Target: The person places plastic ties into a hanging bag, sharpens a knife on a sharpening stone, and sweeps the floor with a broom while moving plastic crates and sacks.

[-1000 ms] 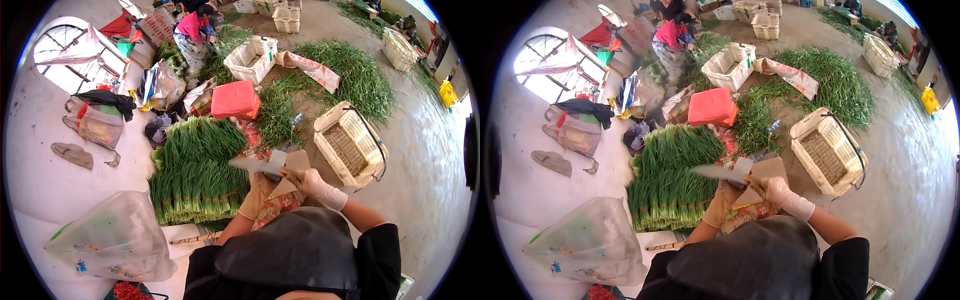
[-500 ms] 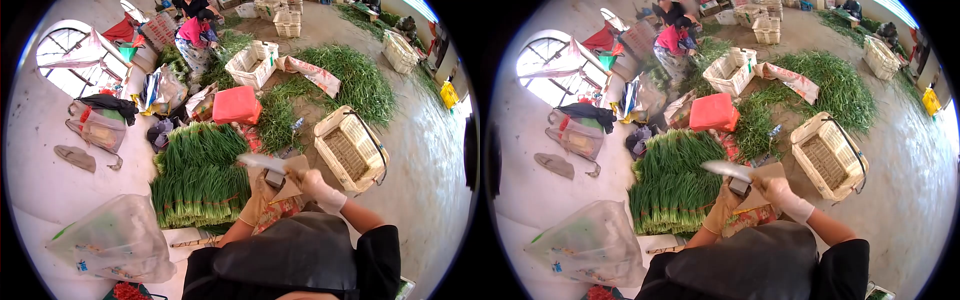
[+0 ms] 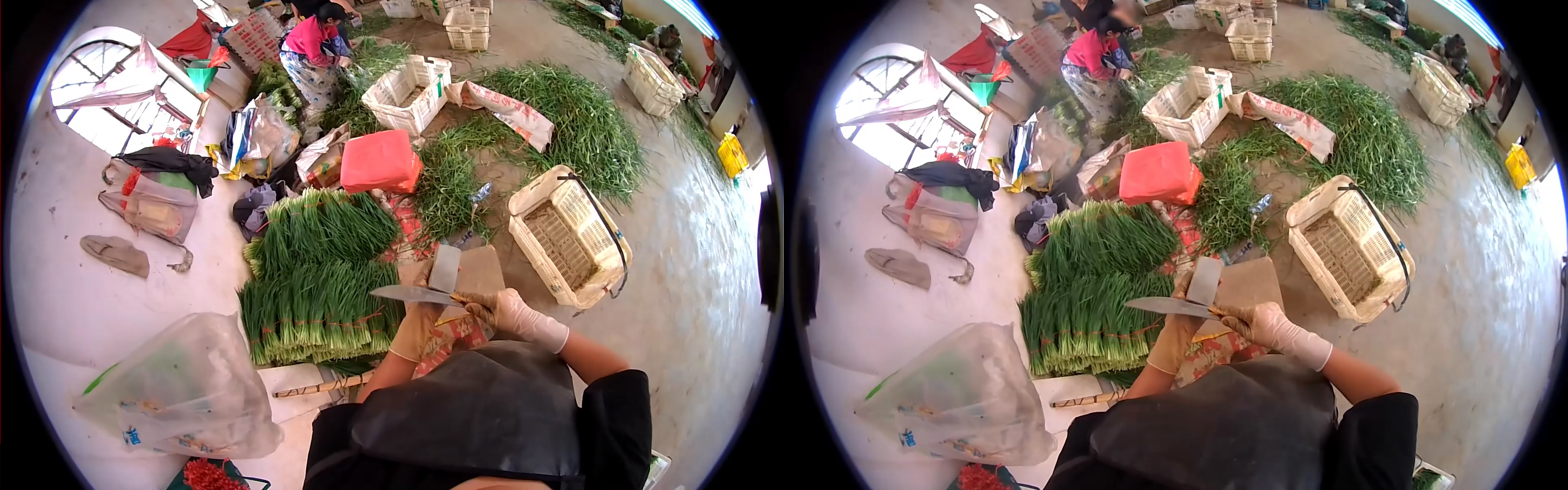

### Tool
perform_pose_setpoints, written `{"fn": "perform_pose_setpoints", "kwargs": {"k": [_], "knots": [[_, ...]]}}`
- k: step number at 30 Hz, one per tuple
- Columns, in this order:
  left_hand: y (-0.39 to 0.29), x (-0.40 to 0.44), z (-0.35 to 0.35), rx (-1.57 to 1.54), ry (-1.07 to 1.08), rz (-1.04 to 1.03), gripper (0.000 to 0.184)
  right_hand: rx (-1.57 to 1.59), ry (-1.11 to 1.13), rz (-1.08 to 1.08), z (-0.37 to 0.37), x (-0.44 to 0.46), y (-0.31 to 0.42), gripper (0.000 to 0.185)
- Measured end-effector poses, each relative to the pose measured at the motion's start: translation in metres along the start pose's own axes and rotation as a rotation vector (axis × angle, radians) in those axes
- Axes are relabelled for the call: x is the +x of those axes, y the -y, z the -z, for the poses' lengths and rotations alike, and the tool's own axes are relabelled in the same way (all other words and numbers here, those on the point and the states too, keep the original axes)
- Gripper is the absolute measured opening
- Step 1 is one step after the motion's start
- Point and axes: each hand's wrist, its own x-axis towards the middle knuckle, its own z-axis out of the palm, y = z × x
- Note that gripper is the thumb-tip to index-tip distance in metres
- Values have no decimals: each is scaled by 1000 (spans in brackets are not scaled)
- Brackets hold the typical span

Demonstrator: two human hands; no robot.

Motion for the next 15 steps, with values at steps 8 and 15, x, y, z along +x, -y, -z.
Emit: {"fn": "perform_pose_setpoints", "kwargs": {"k": [8, 15], "knots": [[-16, -1, -16, 18, -147, -66, 45, 188, -295, 164, 15, 7, 21, 38], [4, -6, -9, -30, 18, 72, 45, -133, -351, 205, 1, 10, -4, 38]]}}
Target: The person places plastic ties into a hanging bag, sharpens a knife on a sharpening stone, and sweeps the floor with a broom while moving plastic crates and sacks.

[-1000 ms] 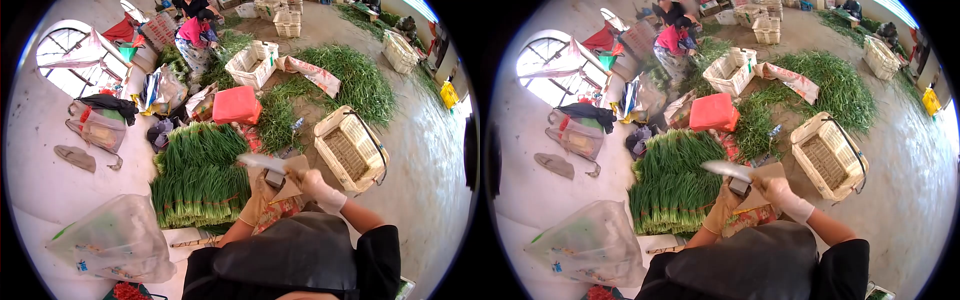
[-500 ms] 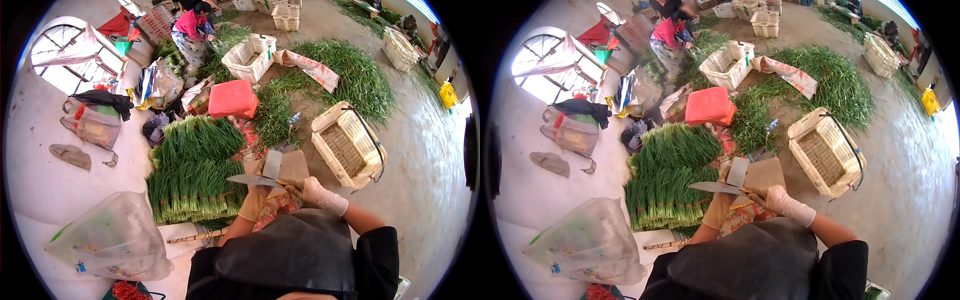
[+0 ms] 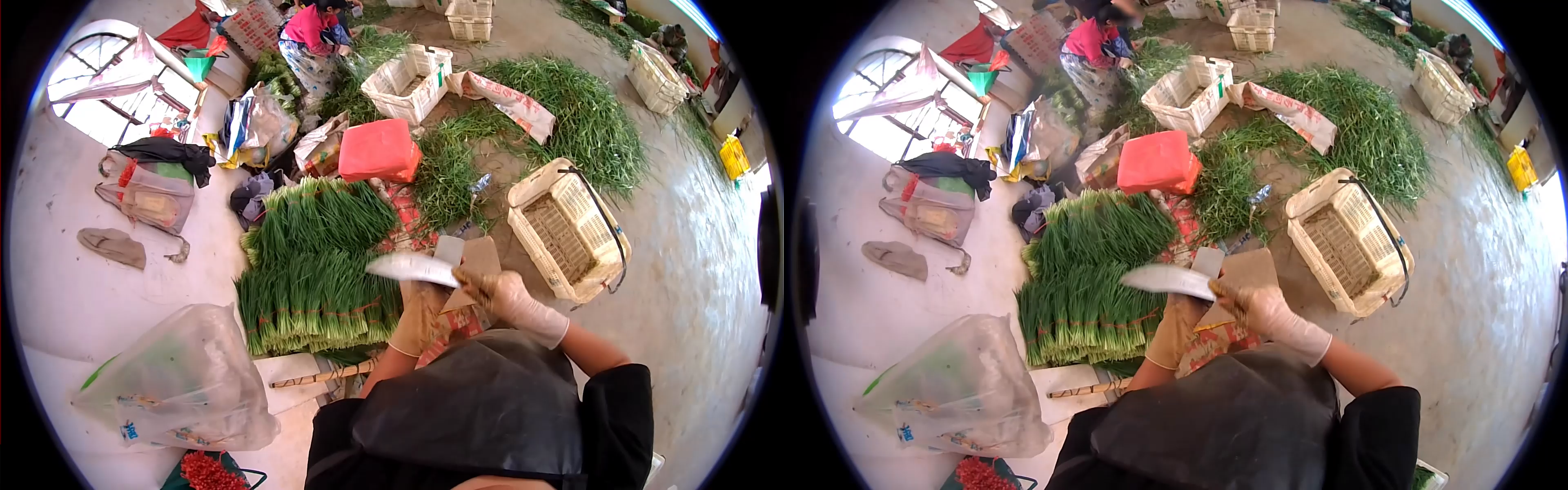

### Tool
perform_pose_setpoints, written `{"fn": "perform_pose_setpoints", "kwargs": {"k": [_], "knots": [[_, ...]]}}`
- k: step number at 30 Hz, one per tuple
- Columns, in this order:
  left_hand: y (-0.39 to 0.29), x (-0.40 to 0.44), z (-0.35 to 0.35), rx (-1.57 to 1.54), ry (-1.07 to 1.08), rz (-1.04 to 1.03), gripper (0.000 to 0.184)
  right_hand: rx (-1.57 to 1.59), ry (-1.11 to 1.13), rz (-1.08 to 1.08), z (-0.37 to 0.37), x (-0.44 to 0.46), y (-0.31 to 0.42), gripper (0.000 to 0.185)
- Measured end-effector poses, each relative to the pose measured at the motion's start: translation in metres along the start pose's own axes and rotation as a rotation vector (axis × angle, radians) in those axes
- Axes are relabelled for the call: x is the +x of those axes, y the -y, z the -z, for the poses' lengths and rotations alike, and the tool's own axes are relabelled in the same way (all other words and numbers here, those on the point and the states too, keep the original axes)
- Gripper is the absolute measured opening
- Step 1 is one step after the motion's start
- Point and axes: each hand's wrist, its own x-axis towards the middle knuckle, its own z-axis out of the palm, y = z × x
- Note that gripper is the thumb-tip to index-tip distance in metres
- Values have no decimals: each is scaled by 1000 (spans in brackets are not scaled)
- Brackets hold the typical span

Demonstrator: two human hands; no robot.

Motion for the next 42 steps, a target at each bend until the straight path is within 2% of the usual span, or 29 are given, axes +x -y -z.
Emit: {"fn": "perform_pose_setpoints", "kwargs": {"k": [1, 3, 5, 7, 10, 11, 13, 14, 15, 17, 19, 20, 21, 23, 24, 25, 27, 28, 29, 30, 31, 33, 34, 36, 37, 38, 39, 40, 42], "knots": [[2, -6, -13, -47, -159, -15, 45, -3, 1, -2, 2, 6, -5, 38], [4, -8, -9, 42, -118, 9, 44, -156, 108, -288, 0, 15, -12, 33], [0, 1, -3, -50, 2, 70, 39, -3, -31, 52, -8, 0, -12, 33], [0, -5, -8, -13, -4, 54, 36, -80, 143, -144, 5, 2, -5, 34], [11, -5, 0, 48, -94, 9, 35, -65, 142, -313, 1, 7, -18, 34], [7, 5, 4, 50, -81, -2, 35, 17, 52, -102, -6, -4, -19, 36], [8, 10, 23, 88, 88, 10, 39, 68, 84, 16, 3, -9, -7, 36], [0, 16, 33, -22, 167, 159, 39, 66, 81, 13, 0, -3, -13, 36], [10, -1, 11, 44, -95, -30, 39, -55, 128, -156, -4, 7, -24, 37], [10, -7, 2, 191, -129, -53, 39, -172, 181, -325, -8, 3, -22, 37], [4, 5, 22, -9, 97, 43, 39, -21, 118, -8, -4, -10, -9, 36], [-1, 3, 25, -2, 85, 123, 36, 37, -1, 82, -9, -10, -13, 35], [3, -11, 3, -171, -103, 44, 35, 39, -1, 77, -6, -3, -18, 35], [12, -15, -8, 91, -28, 5, 34, -218, 279, -402, 0, 14, -29, 33], [12, -22, -17, 96, -73, -50, 34, -145, 238, -388, -8, 5, -30, 32], [5, -14, -16, 98, -61, -62, 34, 82, 3, -108, -14, -8, -26, 33], [-1, -2, 18, -7, 31, 71, 35, 72, 129, -45, 7, -7, -3, 36], [-1, 6, 30, -338, 362, 203, 37, 73, 128, -49, 5, 0, -4, 36], [0, 14, 42, -590, 663, 425, 39, 31, 224, -249, 4, 10, -8, 36], [3, -9, 7, -270, 278, 180, 40, -10, 322, -447, 3, 14, -10, 36], [3, -22, -14, 56, -106, -66, 41, -10, 323, -442, 3, 8, -5, 36], [8, 15, 53, 260, 36, -153, 38, 7, 289, -123, 7, -7, 5, 35], [10, 33, 86, 354, 101, -207, 37, 24, 72, 79, -5, -12, -9, 37], [0, -21, -8, 140, -249, -34, 33, -62, 129, -97, -5, 1, -25, 37], [2, -21, -10, 173, -203, -30, 34, -148, 190, -265, -7, 4, -33, 37], [4, -19, -3, 55, -166, -30, 35, -1, 23, -165, -28, -10, -45, 37], [1, -8, 7, -55, -118, -36, 36, -158, 231, -150, -18, -13, -33, 37], [-8, 3, 20, -66, 34, 78, 36, -44, 125, 1, -11, -12, -25, 38], [-11, -11, 5, 31, -108, 2, 43, 77, 24, 141, 2, -3, -10, 39]]}}
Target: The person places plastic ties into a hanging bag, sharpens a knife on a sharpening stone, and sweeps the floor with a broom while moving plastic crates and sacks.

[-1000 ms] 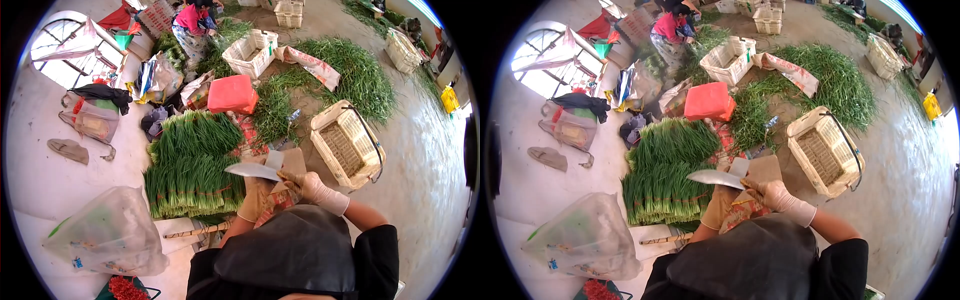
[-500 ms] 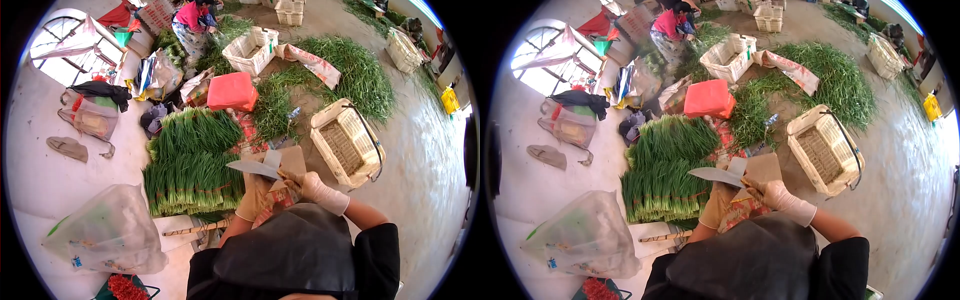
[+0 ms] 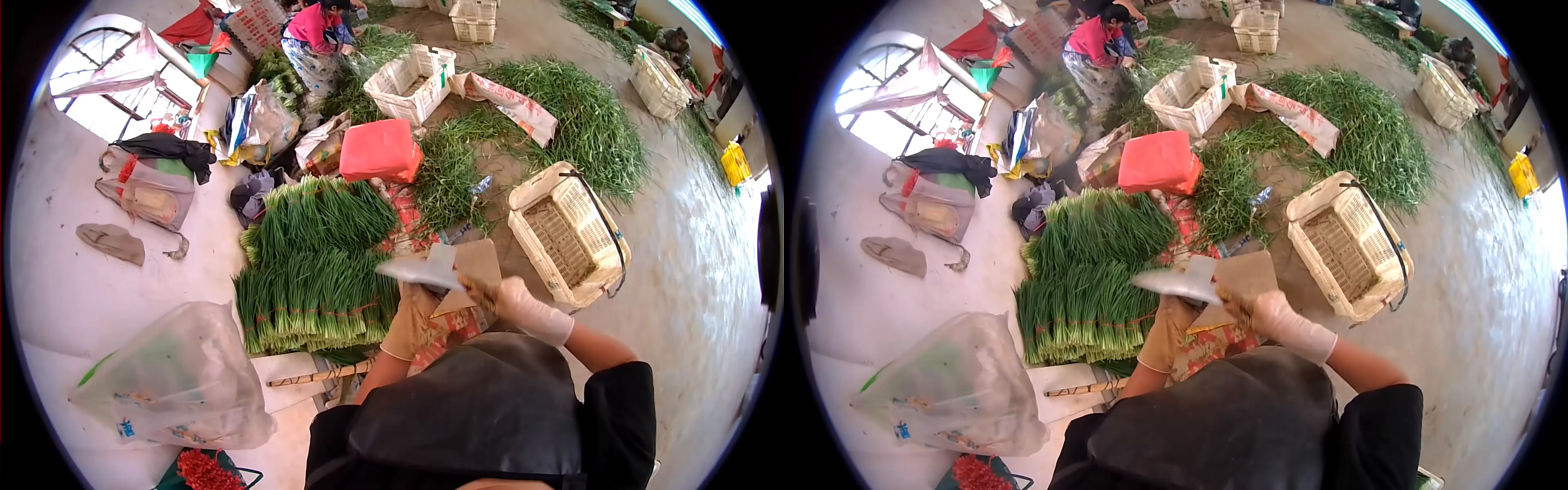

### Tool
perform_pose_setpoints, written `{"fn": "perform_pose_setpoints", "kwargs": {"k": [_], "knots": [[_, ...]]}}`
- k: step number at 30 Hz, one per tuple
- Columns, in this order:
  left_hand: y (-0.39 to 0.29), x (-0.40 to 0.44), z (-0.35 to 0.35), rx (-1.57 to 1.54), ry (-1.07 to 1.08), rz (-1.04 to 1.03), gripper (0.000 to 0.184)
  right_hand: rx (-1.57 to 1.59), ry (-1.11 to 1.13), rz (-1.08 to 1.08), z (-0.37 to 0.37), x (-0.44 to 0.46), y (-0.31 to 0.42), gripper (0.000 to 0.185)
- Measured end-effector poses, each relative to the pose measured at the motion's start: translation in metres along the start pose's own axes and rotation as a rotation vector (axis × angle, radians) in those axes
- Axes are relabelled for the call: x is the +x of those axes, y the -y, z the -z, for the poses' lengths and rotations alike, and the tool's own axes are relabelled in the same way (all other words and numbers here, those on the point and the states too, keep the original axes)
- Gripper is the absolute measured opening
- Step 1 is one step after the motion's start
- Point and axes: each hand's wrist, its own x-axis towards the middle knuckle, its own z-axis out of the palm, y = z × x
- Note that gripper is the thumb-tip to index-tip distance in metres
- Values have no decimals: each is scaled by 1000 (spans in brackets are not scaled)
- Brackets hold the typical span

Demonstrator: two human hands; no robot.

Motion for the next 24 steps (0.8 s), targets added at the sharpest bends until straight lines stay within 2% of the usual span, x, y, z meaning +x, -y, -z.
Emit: {"fn": "perform_pose_setpoints", "kwargs": {"k": [1, 2, 3, 4, 5, 6, 7, 8, 9, 10, 11, 13, 15, 17, 19, 21, 23, 24], "knots": [[1, -8, -14, 92, -142, -44, 45, -84, 214, -341, 11, 18, 3, 37], [6, -9, -11, 85, -144, -45, 45, -169, 432, -678, 16, 27, 4, 34], [8, -8, -6, 22, -77, -33, 45, -169, 433, -673, 12, 20, 6, 34], [4, -2, -4, -32, 0, -27, 44, -115, 281, -374, 7, 10, 5, 35], [0, 6, 8, -25, 146, 13, 40, -60, 223, -241, 0, 1, 4, 35], [0, 13, 22, 173, 206, -92, 41, -11, 171, -104, -5, -6, 6, 36], [5, 20, 35, 273, 240, -140, 41, -8, 175, -109, -5, -5, 5, 36], [7, 21, 36, 370, 270, -193, 42, -39, 251, -341, 0, 6, 6, 36], [6, -1, 2, 237, 73, -130, 44, -71, 327, -571, 5, 16, 5, 37], [5, -15, -16, 101, -126, -66, 46, -136, 365, -593, 3, 19, 2, 38], [4, -11, -8, 100, -125, -74, 46, -137, 364, -585, -2, 13, 2, 38], [1, 8, 23, 852, 198, -538, 40, -25, 140, -48, -11, -8, 3, 36], [0, 0, 12, 1222, 367, -755, 37, -25, 166, -73, -13, -5, -2, 37], [1, -8, -10, 70, -180, -42, 39, -149, 220, -414, -10, 12, -11, 43], [-1, -10, -11, 141, -128, -67, 40, -143, 222, -406, -11, 11, -9, 42], [-5, 2, 10, -44, 157, 60, 32, -109, 66, 27, -14, -3, -3, 40], [-5, 43, 65, -456, 599, 264, 33, -82, 76, 10, -9, 7, -5, 40], [-3, 15, 24, -183, 224, 119, 32, -181, 218, -237, -6, 16, -11, 41]]}}
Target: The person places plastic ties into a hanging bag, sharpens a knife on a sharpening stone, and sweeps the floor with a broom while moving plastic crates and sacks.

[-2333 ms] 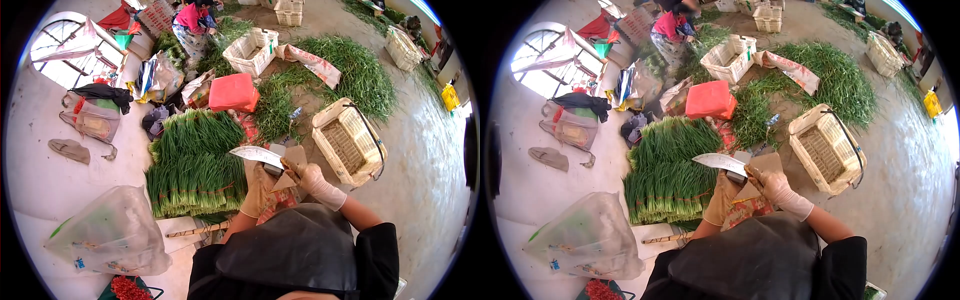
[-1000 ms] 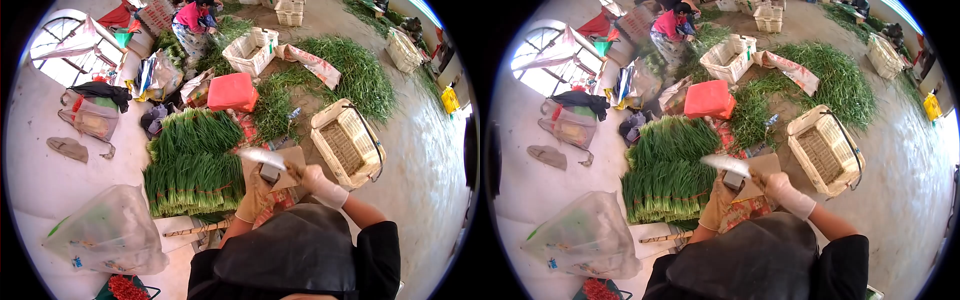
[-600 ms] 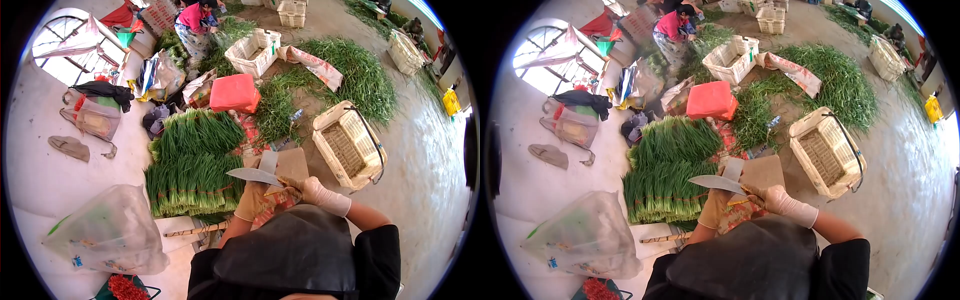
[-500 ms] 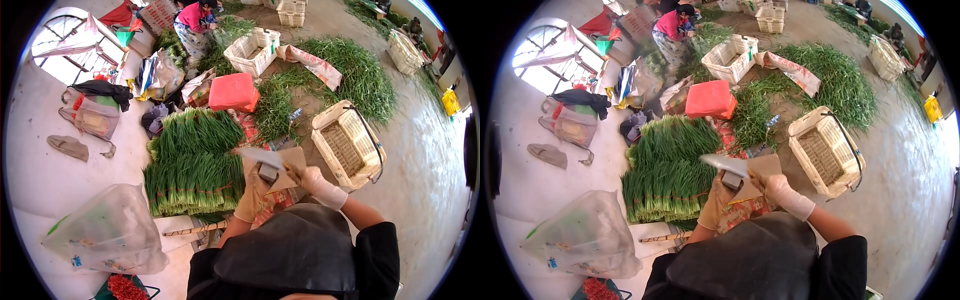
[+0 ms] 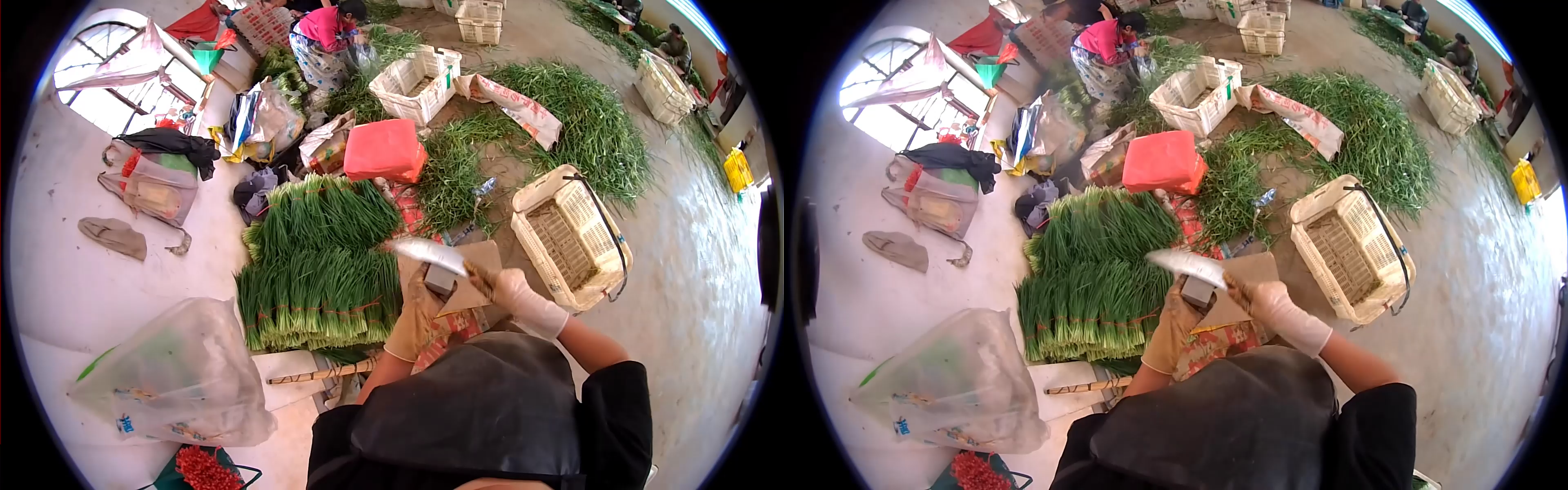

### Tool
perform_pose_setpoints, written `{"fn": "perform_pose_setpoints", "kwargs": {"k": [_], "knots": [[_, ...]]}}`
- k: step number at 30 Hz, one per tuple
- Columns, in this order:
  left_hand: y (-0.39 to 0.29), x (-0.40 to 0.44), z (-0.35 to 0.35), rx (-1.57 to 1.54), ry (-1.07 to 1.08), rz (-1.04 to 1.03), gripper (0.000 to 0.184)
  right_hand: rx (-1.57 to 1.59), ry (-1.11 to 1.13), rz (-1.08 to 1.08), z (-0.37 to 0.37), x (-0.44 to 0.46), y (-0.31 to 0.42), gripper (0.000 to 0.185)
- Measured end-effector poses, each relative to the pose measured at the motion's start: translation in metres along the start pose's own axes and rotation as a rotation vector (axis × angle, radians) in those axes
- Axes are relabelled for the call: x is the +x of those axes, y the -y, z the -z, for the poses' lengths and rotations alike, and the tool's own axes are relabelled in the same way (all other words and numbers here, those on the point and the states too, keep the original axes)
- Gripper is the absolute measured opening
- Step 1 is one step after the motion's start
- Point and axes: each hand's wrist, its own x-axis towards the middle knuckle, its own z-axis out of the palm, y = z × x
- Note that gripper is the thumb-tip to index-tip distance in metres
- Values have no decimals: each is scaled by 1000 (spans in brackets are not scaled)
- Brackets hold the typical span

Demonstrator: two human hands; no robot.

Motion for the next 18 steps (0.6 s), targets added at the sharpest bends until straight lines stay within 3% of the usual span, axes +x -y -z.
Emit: {"fn": "perform_pose_setpoints", "kwargs": {"k": [1, 3, 5, 6, 7, 8, 9, 10, 11, 12, 13, 15, 16, 17, 18], "knots": [[14, -20, -48, 268, -377, -153, 32, -89, 152, -241, 1, 6, -3, 43], [7, -10, -27, 263, -353, -167, 31, 98, -197, 150, -16, -8, 1, 40], [-1, -9, -11, 565, 61, -199, 32, 130, -142, 265, -8, -18, 12, 39], [0, -8, -16, 298, -121, -167, 34, 133, -143, 262, -7, -12, 13, 39], [2, -8, -20, 27, -299, -132, 36, 147, -43, 20, -2, -1, 11, 38], [8, -14, -31, 158, -320, -149, 37, 159, 60, -219, 1, 4, 10, 37], [13, -18, -36, 291, -341, -168, 37, 159, 63, -218, -7, 0, 9, 37], [8, -9, -25, 79, -250, -152, 37, 183, 1, -47, -19, -6, 6, 38], [0, -6, -14, 123, -35, -34, 36, 205, -66, 123, -26, -8, 2, 38], [-7, -2, -2, 133, 3, -36, 36, 219, -73, 267, -23, -12, 3, 39], [-10, 0, 8, 140, 39, -36, 37, 222, -69, 263, -20, -12, 6, 39], [5, -14, -38, 8, -340, -166, 37, 145, 128, -179, -8, 1, 10, 41], [11, -20, -48, 247, -404, -184, 37, 129, 136, -272, 3, 12, 11, 42], [11, -11, -25, 203, -273, -164, 37, 130, 137, -268, -7, 8, 9, 42], [4, -5, -8, 212, -108, -121, 35, 175, -24, 0, -24, 3, 1, 42]]}}
